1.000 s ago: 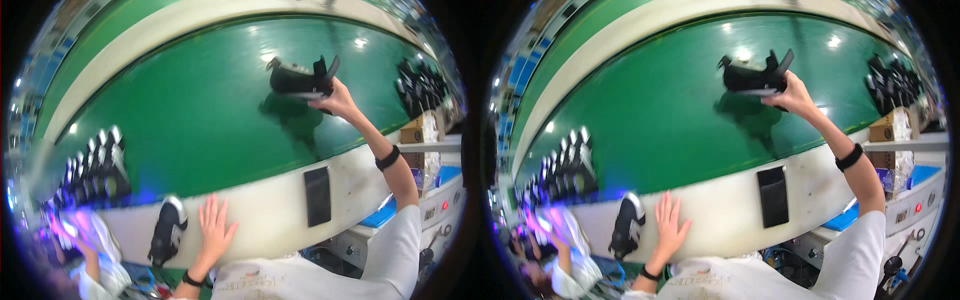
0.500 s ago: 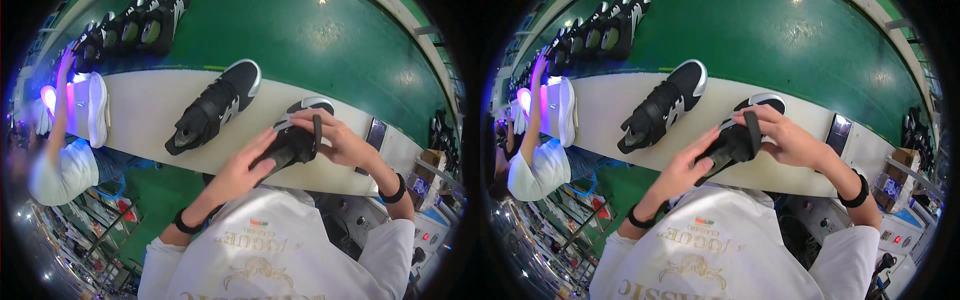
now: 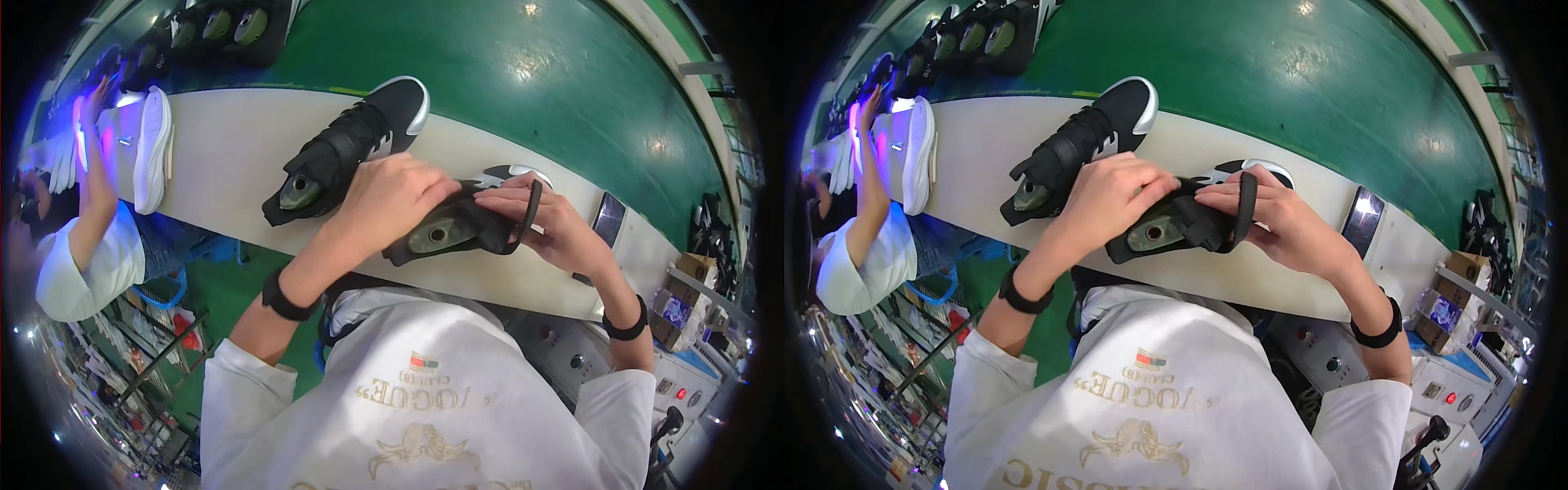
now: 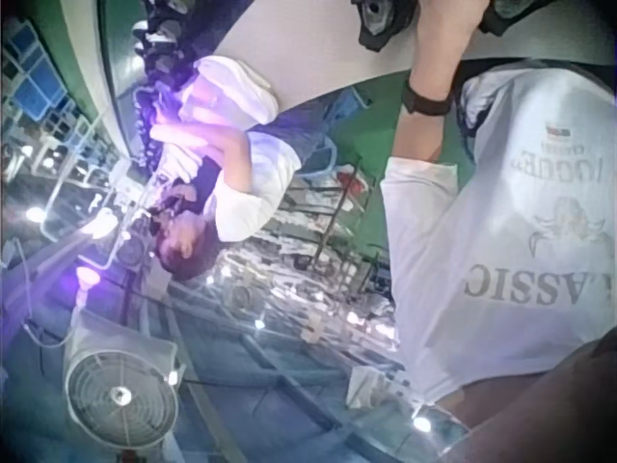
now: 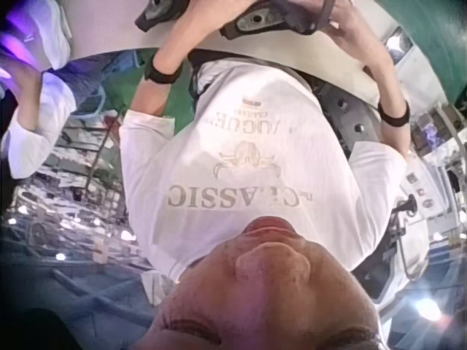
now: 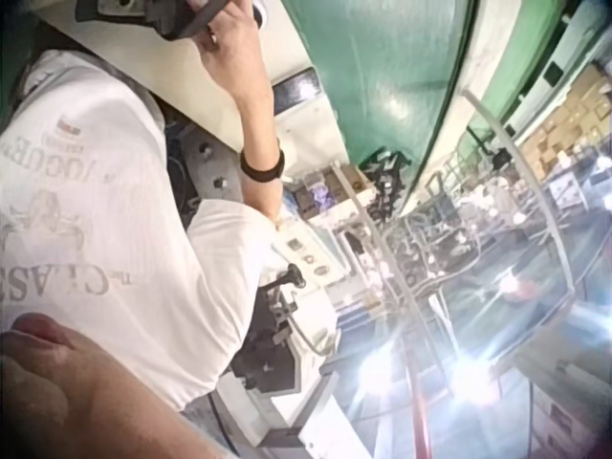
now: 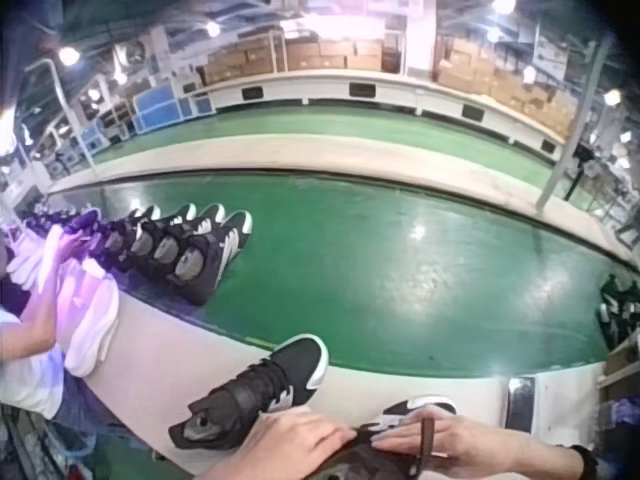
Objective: Assembling and inspecting shoes on a factory production line.
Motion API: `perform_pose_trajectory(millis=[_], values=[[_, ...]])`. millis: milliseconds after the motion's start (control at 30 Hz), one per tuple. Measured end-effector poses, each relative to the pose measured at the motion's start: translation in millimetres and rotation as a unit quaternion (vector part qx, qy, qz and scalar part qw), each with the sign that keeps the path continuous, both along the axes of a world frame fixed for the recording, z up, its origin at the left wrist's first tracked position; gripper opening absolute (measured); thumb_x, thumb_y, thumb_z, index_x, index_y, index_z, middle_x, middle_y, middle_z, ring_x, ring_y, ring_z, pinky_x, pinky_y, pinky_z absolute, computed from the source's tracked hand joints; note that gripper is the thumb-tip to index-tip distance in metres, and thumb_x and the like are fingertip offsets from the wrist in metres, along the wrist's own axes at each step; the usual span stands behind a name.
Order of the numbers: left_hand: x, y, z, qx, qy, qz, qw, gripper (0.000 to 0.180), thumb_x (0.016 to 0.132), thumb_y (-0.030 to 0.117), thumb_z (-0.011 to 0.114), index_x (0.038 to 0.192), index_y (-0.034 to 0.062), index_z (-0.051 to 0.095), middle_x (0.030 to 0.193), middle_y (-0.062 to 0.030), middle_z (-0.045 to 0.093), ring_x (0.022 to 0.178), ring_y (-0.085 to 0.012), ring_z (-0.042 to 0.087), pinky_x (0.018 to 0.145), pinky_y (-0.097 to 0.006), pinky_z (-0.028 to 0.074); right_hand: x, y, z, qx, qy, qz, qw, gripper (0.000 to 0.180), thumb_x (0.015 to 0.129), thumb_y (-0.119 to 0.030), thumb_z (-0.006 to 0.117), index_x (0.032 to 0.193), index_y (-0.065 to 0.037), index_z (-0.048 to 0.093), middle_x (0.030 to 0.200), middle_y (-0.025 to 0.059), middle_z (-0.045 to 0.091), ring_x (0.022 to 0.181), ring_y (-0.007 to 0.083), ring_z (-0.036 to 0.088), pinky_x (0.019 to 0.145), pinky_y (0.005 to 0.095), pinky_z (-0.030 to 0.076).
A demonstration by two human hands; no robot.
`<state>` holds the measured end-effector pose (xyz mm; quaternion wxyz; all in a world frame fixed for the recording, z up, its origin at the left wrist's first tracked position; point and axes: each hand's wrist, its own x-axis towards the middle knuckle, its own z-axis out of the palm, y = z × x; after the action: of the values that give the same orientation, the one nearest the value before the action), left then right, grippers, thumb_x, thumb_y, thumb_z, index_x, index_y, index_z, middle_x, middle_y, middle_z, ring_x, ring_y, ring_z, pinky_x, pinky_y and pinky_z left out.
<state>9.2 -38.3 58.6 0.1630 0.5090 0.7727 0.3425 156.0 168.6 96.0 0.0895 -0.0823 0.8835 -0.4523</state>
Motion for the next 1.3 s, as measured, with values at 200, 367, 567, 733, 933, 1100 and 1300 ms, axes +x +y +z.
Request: perform_pose_trajectory(millis=[200, 367, 567, 733, 933, 1100, 1300], values=[[72.8, -42.1, 48.9, 0.033, -0.026, 0.037, 0.998, 0.006, 0.079, 0.007, 0.066, 0.084, 0.0054, 0.065, 0.078, -0.0085, 0.065, 0.075, -0.024, 0.065, 0.064, -0.034, 0.053, 1.2, 2.3, 2.2, -0.021, -0.017, -0.014, 1.0, 0.064, 0.06, 0.003, 0.076, 0.122, -0.006, 0.063, 0.115, 0.0065, 0.067, 0.099, 0.0287, 0.056, 0.093, 0.0388, 0.045], [79.0, -46.7, 28.0, 0.002, -0.067, -0.104, 0.992, 0.013, 0.078, -0.002, 0.059, 0.09, -0.0018, 0.064, 0.122, -0.015, 0.06, 0.111, -0.0282, 0.061, 0.086, -0.034, 0.055, -6.1, -6.2, 1.5, 0.029, 0.007, -0.044, 0.999, 0.056, 0.058, -0.001, 0.079, 0.112, -0.007, 0.068, 0.1, 0.0049, 0.068, 0.091, 0.0261, 0.054, 0.084, 0.0358, 0.049], [39.4, -40.0, 45.4, 0.021, -0.134, -0.145, 0.98, 0.018, 0.077, 0.001, 0.065, 0.096, 0.0002, 0.066, 0.117, -0.0137, 0.061, 0.105, -0.0288, 0.061, 0.083, -0.035, 0.053, 3.8, -18.0, -11.9, 0.078, 0.051, -0.09, 0.992, 0.047, 0.062, -0.005, 0.078, 0.108, -0.008, 0.067, 0.102, 0.0039, 0.063, 0.1, 0.0264, 0.052, 0.082, 0.038, 0.051], [35.3, -8.4, 33.1, 0.031, -0.038, -0.067, 0.997, 0.041, 0.071, 0.014, 0.078, 0.11, 0.0093, 0.063, 0.11, -0.0097, 0.058, 0.098, -0.0309, 0.055, 0.081, -0.039, 0.048, 6.7, -38.8, -14.8, 0.022, 0.065, -0.147, 0.987, 0.046, 0.065, -0.004, 0.077, 0.109, -0.004, 0.065, 0.102, 0.0051, 0.063, 0.1, 0.0264, 0.052, 0.085, 0.0372, 0.05], [34.0, -4.8, 24.5, 0.02, 0.077, -0.063, 0.995, 0.041, 0.071, 0.013, 0.077, 0.109, 0.01, 0.061, 0.109, -0.011, 0.057, 0.098, -0.0329, 0.053, 0.085, -0.043, 0.045, 37.8, -80.4, -40.4, -0.137, 0.165, -0.337, 0.917, 0.044, 0.073, 0.001, 0.07, 0.116, -0.003, 0.063, 0.119, 0.0124, 0.061, 0.11, 0.0333, 0.053, 0.101, 0.0444, 0.042], [34.1, -8.9, 16.8, 0.029, 0.1, -0.072, 0.992, 0.039, 0.07, 0.012, 0.075, 0.105, 0.0062, 0.058, 0.109, -0.0141, 0.056, 0.098, -0.0344, 0.053, 0.084, -0.044, 0.045, 66.3, -105.0, -46.4, -0.215, 0.189, -0.419, 0.862, 0.06, 0.072, 0.021, 0.046, 0.126, -0.003, 0.058, 0.138, 0.0171, 0.049, 0.132, 0.0321, 0.044, 0.114, 0.0495, 0.029], [36.5, -5.0, 16.3, 0.021, 0.101, -0.069, 0.992, 0.031, 0.071, 0.009, 0.071, 0.098, 0.0024, 0.055, 0.099, -0.0139, 0.056, 0.092, -0.0331, 0.054, 0.079, -0.043, 0.046, 56.9, -131.2, -51.5, -0.242, 0.217, -0.496, 0.805, 0.06, 0.07, 0.022, 0.049, 0.126, -0.001, 0.056, 0.14, 0.0187, 0.047, 0.132, 0.0332, 0.043, 0.114, 0.0514, 0.027]])
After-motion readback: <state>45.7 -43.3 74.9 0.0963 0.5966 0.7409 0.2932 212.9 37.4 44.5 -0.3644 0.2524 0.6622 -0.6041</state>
